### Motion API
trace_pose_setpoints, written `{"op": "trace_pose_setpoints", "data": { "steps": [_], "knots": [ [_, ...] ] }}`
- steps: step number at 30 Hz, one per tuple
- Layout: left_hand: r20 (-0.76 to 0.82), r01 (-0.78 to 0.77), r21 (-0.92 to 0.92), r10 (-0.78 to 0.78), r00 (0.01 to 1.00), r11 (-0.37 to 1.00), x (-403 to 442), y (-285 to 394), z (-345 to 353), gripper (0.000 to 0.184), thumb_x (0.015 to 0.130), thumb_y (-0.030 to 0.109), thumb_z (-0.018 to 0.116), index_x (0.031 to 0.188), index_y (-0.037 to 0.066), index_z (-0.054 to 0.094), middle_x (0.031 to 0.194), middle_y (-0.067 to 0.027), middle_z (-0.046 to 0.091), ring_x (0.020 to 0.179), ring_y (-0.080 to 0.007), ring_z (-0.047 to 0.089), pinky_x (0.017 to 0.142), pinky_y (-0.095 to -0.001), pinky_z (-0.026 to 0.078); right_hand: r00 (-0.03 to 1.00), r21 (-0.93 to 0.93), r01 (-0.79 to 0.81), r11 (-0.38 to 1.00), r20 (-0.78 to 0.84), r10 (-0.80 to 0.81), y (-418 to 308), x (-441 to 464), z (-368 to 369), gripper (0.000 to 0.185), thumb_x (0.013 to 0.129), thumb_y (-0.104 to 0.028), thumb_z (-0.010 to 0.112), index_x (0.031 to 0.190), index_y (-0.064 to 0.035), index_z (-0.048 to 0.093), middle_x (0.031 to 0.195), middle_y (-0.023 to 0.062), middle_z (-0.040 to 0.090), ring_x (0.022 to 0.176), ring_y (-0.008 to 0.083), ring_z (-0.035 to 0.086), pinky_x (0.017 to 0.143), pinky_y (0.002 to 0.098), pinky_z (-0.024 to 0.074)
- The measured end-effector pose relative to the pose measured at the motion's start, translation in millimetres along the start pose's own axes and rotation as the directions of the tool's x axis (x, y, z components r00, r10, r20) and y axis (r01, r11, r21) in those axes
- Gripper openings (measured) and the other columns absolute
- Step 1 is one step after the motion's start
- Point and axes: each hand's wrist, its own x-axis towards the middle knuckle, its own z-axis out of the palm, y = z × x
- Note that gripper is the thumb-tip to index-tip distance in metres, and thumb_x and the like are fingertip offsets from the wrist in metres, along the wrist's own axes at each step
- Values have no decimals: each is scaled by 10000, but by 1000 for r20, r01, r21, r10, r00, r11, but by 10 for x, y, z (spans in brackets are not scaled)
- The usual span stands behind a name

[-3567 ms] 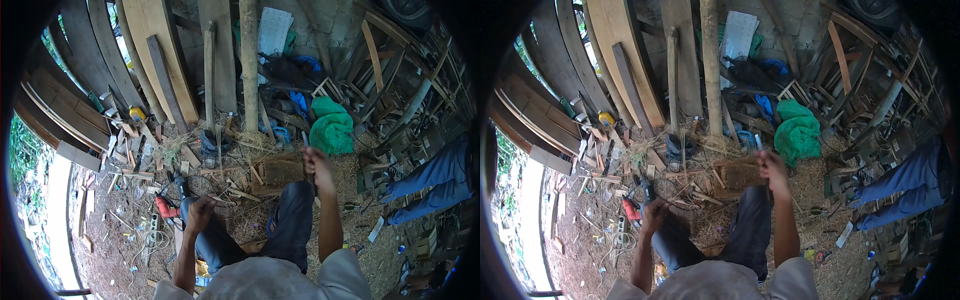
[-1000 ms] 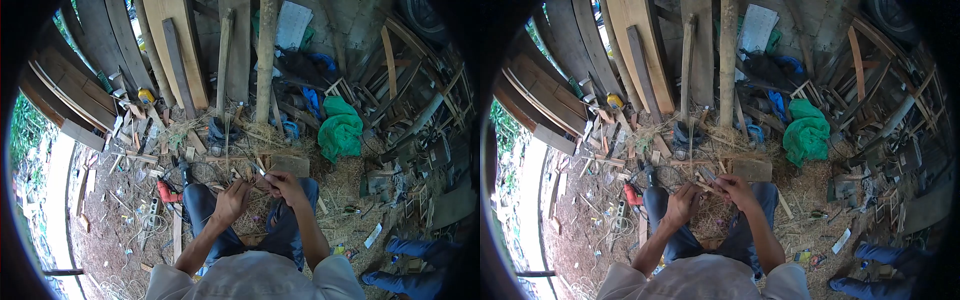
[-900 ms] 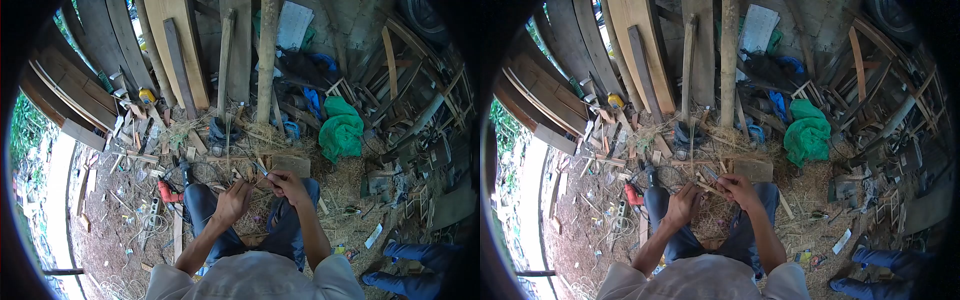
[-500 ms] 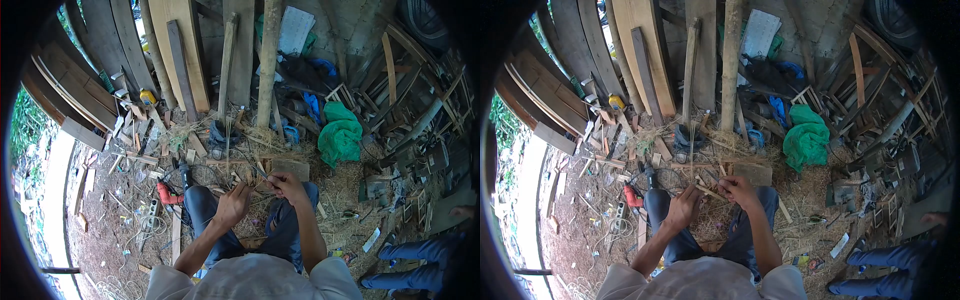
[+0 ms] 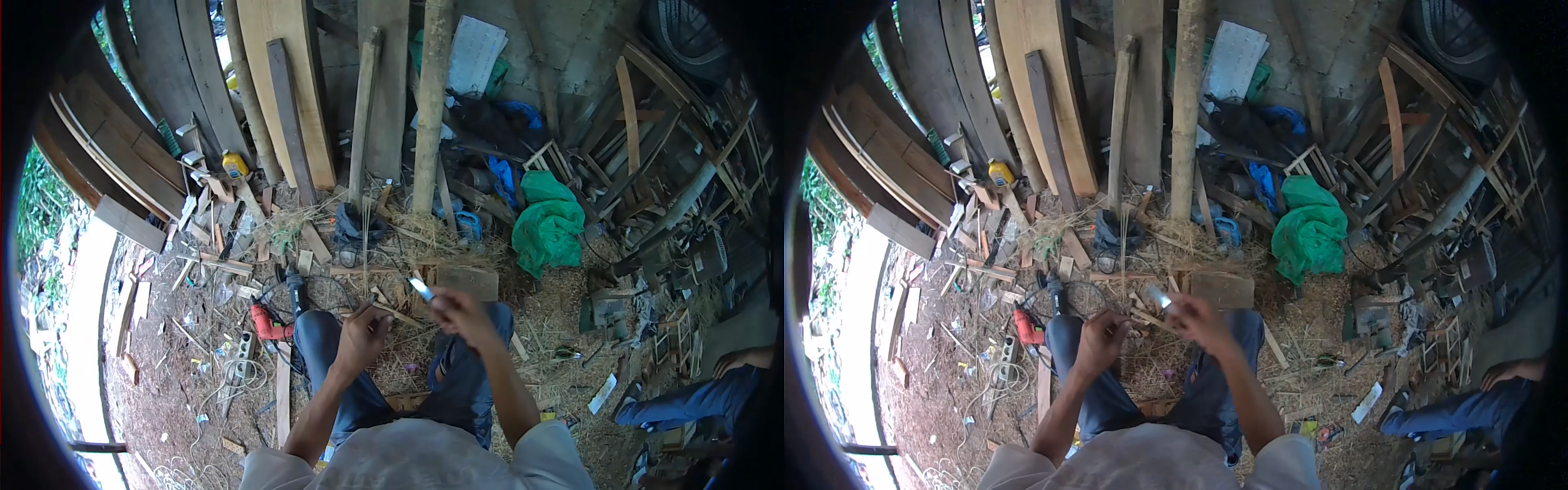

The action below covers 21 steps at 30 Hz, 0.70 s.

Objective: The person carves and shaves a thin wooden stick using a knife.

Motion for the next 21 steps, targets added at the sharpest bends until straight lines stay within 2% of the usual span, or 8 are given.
{"op": "trace_pose_setpoints", "data": {
  "steps": [2,6,9,11,12,14,19,21],
  "knots": [
    [53,21,-62,-18,998,998,5,47,57,73,830,51,666,894,16,666,779,-99,627,628,-183,608,556,-298,467,984,181,-27,983,177,-6,19,-63,228,217,963,-130,540,1118,14,586,723,14,545,491,38,384,414,208,279],
    [104,3,-63,3,995,998,-1,111,40,95,826,61,682,914,26,669,766,-83,615,635,-151,585,565,-281,453,992,171,-24,985,126,3,146,60,92,225,960,-148,551,1111,10,602,716,-5,531,490,31,379,425,201,275],
    [137,22,-93,-9,990,995,-45,85,-27,87,836,70,680,914,31,671,770,-65,621,649,-123,566,566,-268,438,998,134,55,990,-47,-49,48,116,-288,226,951,-164,569,1101,-2,619,726,-10,536,493,41,360,441,197,290],
    [131,71,-148,-52,990,986,-78,47,-41,74,848,72,672,909,30,671,774,-54,629,635,-107,555,556,-260,429,965,214,155,964,-244,-100,-108,130,-524,211,947,-161,569,1091,-20,630,722,-20,527,497,37,367,442,195,291],
    [130,121,-199,-96,987,972,-92,24,-42,64,860,74,664,905,29,671,778,-43,638,622,-90,544,546,-253,420,965,215,153,965,-242,-99,-143,100,-498,211,947,-161,569,1091,-20,630,722,-20,527,497,37,367,442,195,291],
    [135,132,-202,-106,985,971,-95,-111,44,66,870,77,658,909,25,670,782,-36,644,607,-79,535,539,-242,412,991,138,126,982,-72,-117,-201,-14,-420,218,944,-180,576,1083,-20,631,713,-26,511,493,40,366,440,199,288],
    [181,133,-201,-97,979,970,-44,-45,182,76,887,74,644,932,17,667,776,-27,656,561,-66,520,517,-221,397,997,127,1,992,82,-12,-27,-62,-3,229,958,-147,550,1122,-4,622,697,-13,519,487,33,366,438,200,281],
    [176,128,-226,-89,980,966,-45,-2,172,91,841,70,673,901,6,650,722,-80,633,620,-136,584,570,-288,456,990,153,-10,988,142,-12,22,-30,18,246,966,-134,535,1150,8,615,697,-6,534,479,30,366,436,193,276]
  ]
}}
